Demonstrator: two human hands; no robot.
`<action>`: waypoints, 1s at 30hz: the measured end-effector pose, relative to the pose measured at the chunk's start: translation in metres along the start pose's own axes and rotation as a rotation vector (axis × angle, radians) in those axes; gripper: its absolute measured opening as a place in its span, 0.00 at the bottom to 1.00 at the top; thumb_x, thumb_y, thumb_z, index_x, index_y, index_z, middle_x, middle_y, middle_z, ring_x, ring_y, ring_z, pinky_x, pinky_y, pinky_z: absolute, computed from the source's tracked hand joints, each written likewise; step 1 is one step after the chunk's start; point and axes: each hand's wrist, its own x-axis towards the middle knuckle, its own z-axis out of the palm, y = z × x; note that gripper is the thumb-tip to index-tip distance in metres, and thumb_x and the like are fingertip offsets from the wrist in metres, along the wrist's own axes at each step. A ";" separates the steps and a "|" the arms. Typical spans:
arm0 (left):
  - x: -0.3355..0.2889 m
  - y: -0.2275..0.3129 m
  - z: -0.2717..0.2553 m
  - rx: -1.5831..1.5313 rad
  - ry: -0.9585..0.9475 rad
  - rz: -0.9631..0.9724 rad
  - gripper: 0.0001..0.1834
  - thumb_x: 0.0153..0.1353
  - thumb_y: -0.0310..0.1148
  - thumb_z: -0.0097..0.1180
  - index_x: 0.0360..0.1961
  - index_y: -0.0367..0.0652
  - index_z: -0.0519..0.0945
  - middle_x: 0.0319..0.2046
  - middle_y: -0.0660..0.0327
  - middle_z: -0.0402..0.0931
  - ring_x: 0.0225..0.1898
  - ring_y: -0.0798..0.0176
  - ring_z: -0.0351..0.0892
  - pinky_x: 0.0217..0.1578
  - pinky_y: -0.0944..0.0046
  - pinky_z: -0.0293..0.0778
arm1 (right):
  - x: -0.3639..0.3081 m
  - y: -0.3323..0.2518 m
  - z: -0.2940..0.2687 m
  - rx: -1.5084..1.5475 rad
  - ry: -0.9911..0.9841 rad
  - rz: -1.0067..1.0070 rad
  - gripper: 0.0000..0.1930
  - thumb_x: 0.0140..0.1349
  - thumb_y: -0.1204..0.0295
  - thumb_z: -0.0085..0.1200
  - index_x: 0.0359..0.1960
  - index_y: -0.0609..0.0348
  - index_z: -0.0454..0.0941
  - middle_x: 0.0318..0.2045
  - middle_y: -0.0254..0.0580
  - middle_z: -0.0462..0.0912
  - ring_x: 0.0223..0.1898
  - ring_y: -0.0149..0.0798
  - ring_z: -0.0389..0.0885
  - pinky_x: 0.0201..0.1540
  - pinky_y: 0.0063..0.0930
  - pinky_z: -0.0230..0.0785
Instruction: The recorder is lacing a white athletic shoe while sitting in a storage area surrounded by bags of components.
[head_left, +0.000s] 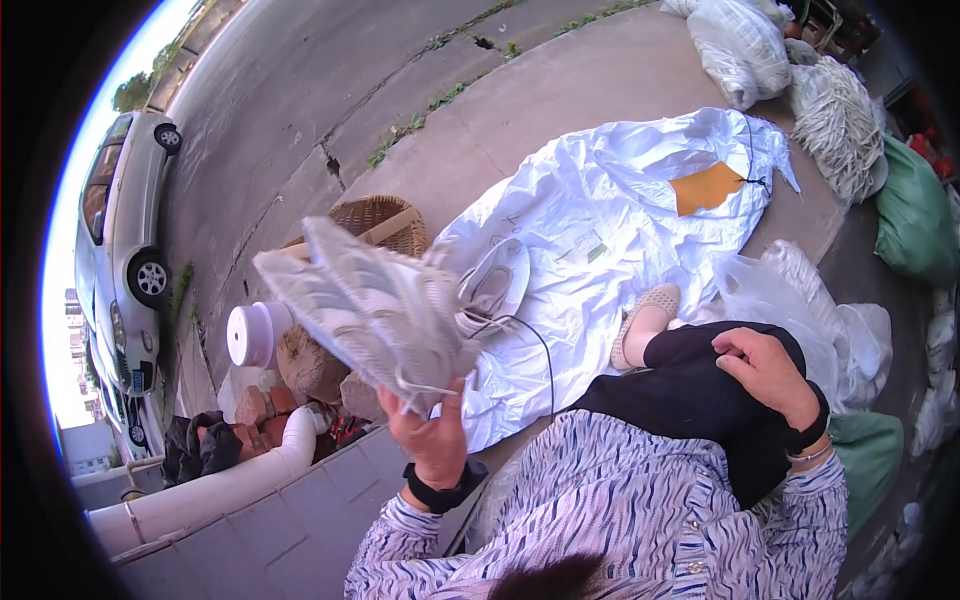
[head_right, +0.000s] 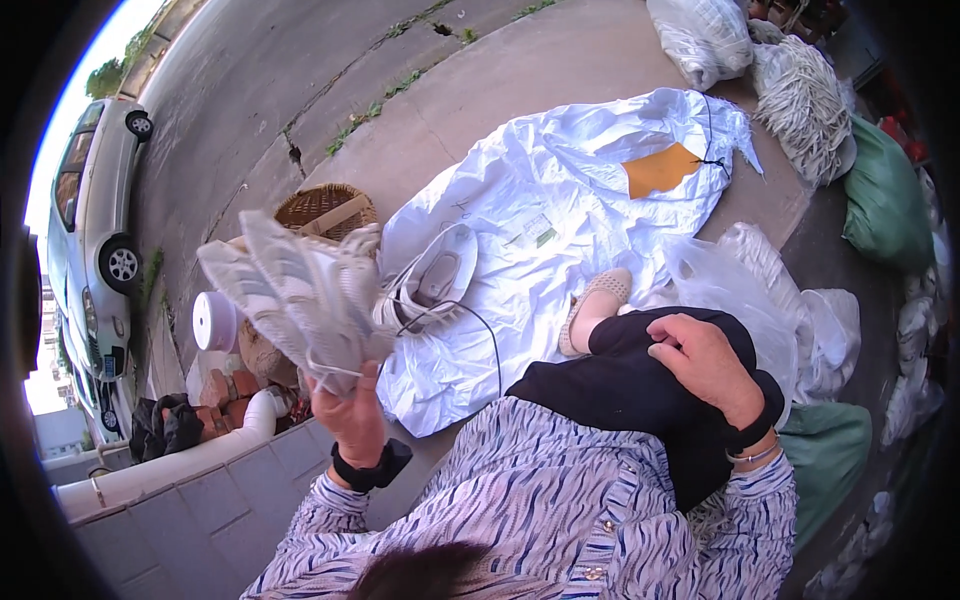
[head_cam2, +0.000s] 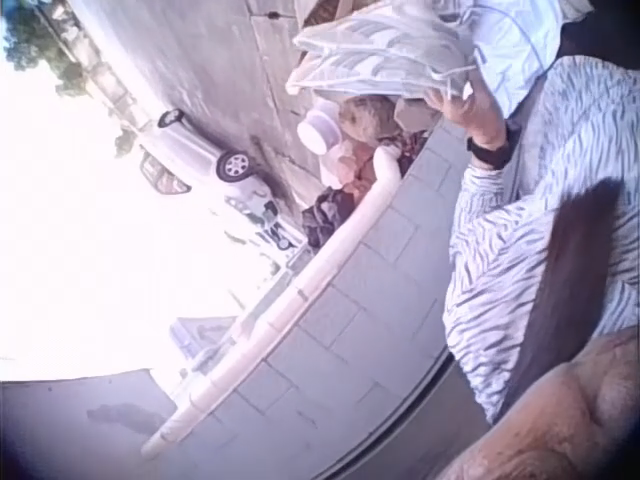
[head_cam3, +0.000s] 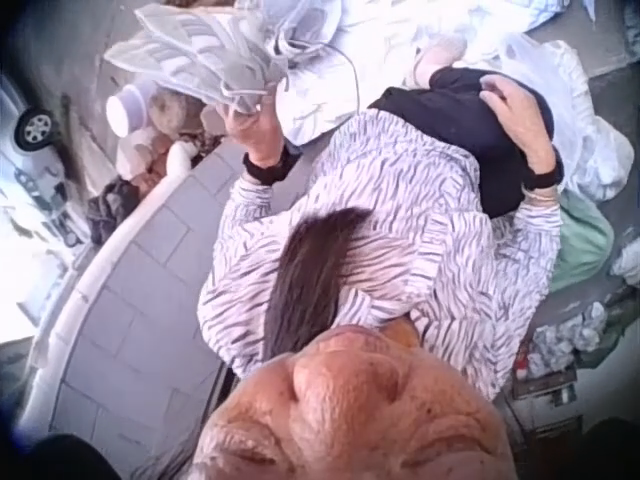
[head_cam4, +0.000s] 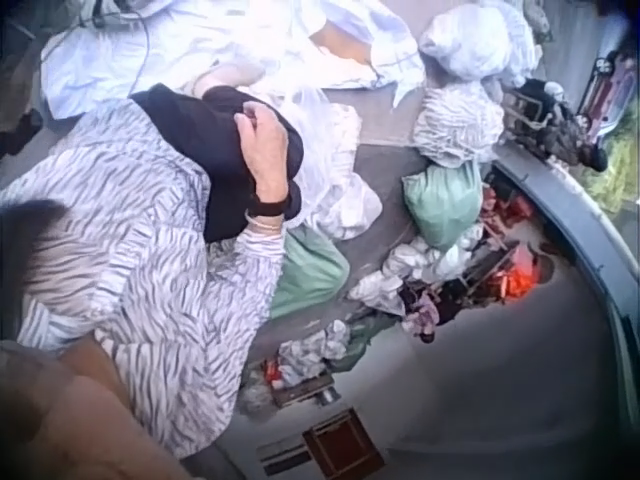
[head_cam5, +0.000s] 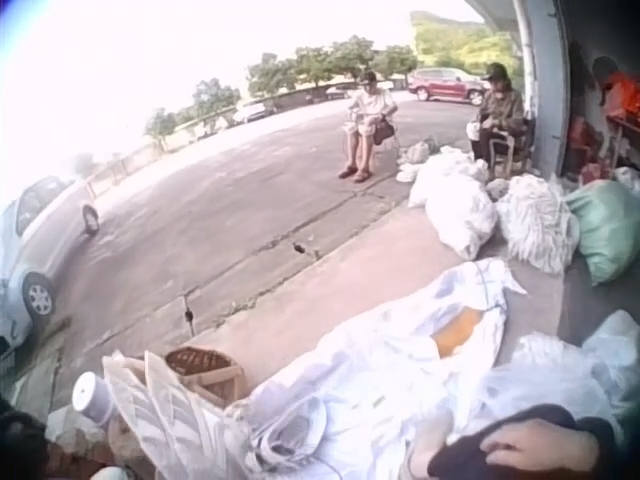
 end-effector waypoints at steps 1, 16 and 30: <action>0.004 -0.007 -0.017 -0.054 0.104 -0.188 0.15 0.50 0.25 0.64 0.40 0.35 0.79 0.43 0.53 0.73 0.47 0.51 0.70 0.50 0.56 0.62 | 0.001 0.003 0.002 0.002 0.022 -0.010 0.12 0.55 0.74 0.54 0.40 0.66 0.76 0.31 0.47 0.80 0.31 0.38 0.79 0.37 0.26 0.70; 0.033 -0.211 0.121 0.732 -0.596 0.553 0.14 0.48 0.32 0.58 0.39 0.56 0.79 0.38 0.70 0.74 0.49 0.62 0.68 0.57 0.34 0.50 | -0.067 0.033 -0.002 0.418 0.380 0.111 0.09 0.59 0.80 0.47 0.41 0.66 0.76 0.36 0.40 0.81 0.35 0.29 0.79 0.40 0.20 0.71; 0.022 -0.266 0.125 1.500 -1.391 0.421 0.14 0.58 0.34 0.48 0.42 0.49 0.82 0.44 0.60 0.72 0.47 0.53 0.66 0.28 0.32 0.73 | -0.103 0.043 0.004 0.540 0.594 0.332 0.10 0.62 0.76 0.46 0.43 0.63 0.75 0.35 0.40 0.81 0.32 0.26 0.78 0.35 0.17 0.69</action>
